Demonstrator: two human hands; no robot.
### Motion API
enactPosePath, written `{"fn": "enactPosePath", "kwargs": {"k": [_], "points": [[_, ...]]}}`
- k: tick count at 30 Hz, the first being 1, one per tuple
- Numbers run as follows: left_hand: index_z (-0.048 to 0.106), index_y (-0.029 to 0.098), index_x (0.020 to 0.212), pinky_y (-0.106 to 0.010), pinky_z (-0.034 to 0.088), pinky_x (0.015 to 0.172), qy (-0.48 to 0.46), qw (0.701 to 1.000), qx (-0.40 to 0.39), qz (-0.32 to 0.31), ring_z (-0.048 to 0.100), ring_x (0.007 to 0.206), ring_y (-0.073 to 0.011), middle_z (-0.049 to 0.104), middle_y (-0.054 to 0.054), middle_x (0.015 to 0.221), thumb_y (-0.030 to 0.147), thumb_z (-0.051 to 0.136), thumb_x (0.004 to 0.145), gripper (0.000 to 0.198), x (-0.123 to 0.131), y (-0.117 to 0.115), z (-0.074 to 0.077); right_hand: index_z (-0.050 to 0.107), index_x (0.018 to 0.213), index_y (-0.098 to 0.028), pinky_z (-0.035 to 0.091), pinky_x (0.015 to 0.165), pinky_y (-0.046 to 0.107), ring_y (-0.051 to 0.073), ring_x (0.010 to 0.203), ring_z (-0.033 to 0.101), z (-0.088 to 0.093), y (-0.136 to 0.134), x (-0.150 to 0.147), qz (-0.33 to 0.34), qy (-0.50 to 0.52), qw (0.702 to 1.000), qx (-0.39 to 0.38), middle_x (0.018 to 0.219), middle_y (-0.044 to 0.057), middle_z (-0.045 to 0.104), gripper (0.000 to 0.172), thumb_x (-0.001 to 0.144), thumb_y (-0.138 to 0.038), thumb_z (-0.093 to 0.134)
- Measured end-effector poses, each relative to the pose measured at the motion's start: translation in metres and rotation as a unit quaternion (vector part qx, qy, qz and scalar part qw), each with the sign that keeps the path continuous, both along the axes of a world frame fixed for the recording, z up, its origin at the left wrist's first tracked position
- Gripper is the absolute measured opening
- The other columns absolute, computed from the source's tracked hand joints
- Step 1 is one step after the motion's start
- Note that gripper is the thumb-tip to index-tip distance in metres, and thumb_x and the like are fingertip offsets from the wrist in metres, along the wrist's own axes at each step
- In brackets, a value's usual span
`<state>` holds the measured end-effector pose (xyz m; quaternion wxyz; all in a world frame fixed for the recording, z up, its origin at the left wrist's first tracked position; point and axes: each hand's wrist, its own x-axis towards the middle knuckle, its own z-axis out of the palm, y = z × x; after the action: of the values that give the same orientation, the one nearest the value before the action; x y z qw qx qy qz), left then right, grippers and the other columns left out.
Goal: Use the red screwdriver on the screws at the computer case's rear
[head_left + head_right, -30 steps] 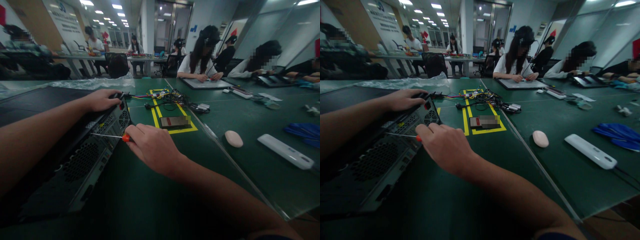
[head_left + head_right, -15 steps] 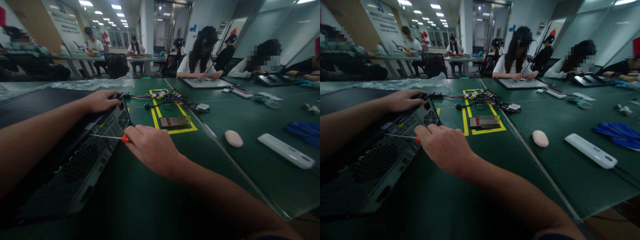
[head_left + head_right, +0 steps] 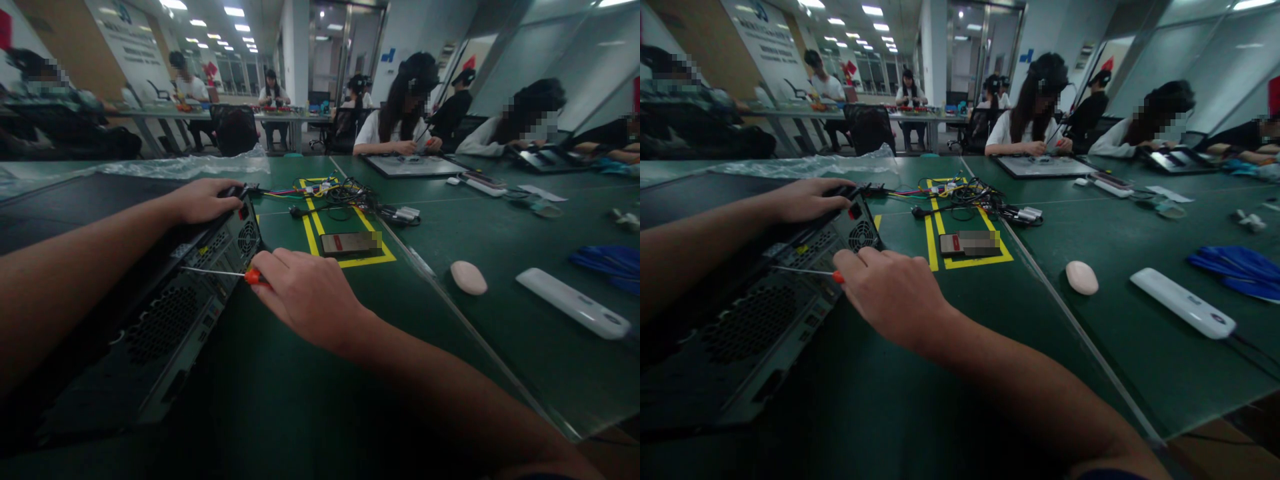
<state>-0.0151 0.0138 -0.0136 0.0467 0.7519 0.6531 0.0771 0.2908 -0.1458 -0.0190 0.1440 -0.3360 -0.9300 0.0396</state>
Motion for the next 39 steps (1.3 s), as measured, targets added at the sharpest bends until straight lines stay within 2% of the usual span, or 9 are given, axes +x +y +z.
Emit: {"fn": "enactPosePath", "kwargs": {"k": [4, 8, 19, 24, 28, 33, 39], "points": [[0.064, 0.018, 0.177, -0.052, 0.050, 0.132, -0.003, 1.000, -0.002, 0.013, 0.068, 0.154, -0.0451, 0.070, -0.015, 0.173, 0.066, 0.051, 0.098, 0.094, 0.002, -0.001, 0.001, 0.072, 0.142, -0.022, 0.037, 0.070, 0.035, 0.026, 0.110, 0.078, 0.001, 0.000, 0.000, 0.000, -0.001, 1.000, -0.001, 0.123, 0.009, 0.084, 0.025, 0.127, -0.035, 0.056], [0.062, 0.013, 0.178, -0.057, 0.045, 0.136, -0.001, 1.000, -0.001, 0.005, 0.064, 0.158, -0.0456, 0.067, -0.018, 0.176, 0.063, 0.048, 0.099, 0.095, 0.004, -0.004, 0.002, 0.073, 0.140, -0.022, 0.035, 0.069, 0.035, 0.025, 0.111, 0.078, 0.000, 0.000, 0.001, 0.003, 0.003, 1.000, 0.003, 0.123, 0.009, 0.083, 0.025, 0.127, -0.037, 0.058], [0.060, 0.010, 0.179, -0.055, 0.045, 0.135, 0.002, 1.000, -0.007, 0.005, 0.064, 0.158, -0.0452, 0.065, -0.020, 0.178, 0.064, 0.046, 0.099, 0.098, 0.006, -0.004, 0.003, 0.079, 0.129, -0.020, 0.034, 0.068, 0.035, 0.024, 0.109, 0.076, 0.000, -0.002, 0.003, 0.013, 0.021, 1.000, 0.000, 0.120, 0.009, 0.083, 0.031, 0.127, -0.043, 0.058], [0.062, 0.013, 0.178, -0.053, 0.048, 0.133, -0.001, 1.000, -0.001, 0.001, 0.067, 0.152, -0.0426, 0.068, -0.017, 0.175, 0.066, 0.049, 0.098, 0.096, 0.002, -0.003, 0.001, 0.081, 0.126, -0.019, 0.038, 0.069, 0.035, 0.025, 0.109, 0.077, 0.001, -0.005, 0.000, 0.011, 0.015, 1.000, -0.010, 0.117, 0.010, 0.083, 0.039, 0.129, -0.046, 0.054], [0.063, 0.014, 0.177, -0.054, 0.049, 0.132, -0.005, 1.000, 0.002, 0.002, 0.068, 0.151, -0.0440, 0.069, -0.017, 0.174, 0.065, 0.051, 0.098, 0.094, 0.001, -0.001, 0.001, 0.082, 0.128, -0.018, 0.042, 0.070, 0.036, 0.027, 0.107, 0.078, 0.001, -0.006, -0.003, 0.003, 0.009, 1.000, -0.015, 0.116, 0.011, 0.083, 0.041, 0.129, -0.047, 0.054], [0.063, 0.014, 0.176, -0.056, 0.047, 0.134, -0.004, 1.000, 0.003, -0.008, 0.065, 0.156, -0.0445, 0.067, -0.017, 0.177, 0.063, 0.051, 0.102, 0.090, -0.001, 0.000, 0.000, 0.081, 0.128, -0.018, 0.044, 0.073, 0.035, 0.025, 0.103, 0.077, -0.005, 0.000, -0.004, 0.002, 0.010, 0.999, -0.036, 0.116, 0.011, 0.084, 0.041, 0.128, -0.048, 0.054], [0.064, 0.015, 0.176, -0.057, 0.049, 0.132, -0.009, 1.000, 0.004, -0.008, 0.068, 0.152, -0.0444, 0.072, -0.016, 0.172, 0.061, 0.053, 0.101, 0.088, -0.001, 0.001, 0.000, 0.077, 0.132, -0.020, 0.041, 0.077, 0.035, 0.024, 0.103, 0.078, -0.019, 0.012, -0.006, 0.016, 0.026, 0.997, -0.066, 0.118, 0.008, 0.088, 0.034, 0.126, -0.048, 0.058]]}}
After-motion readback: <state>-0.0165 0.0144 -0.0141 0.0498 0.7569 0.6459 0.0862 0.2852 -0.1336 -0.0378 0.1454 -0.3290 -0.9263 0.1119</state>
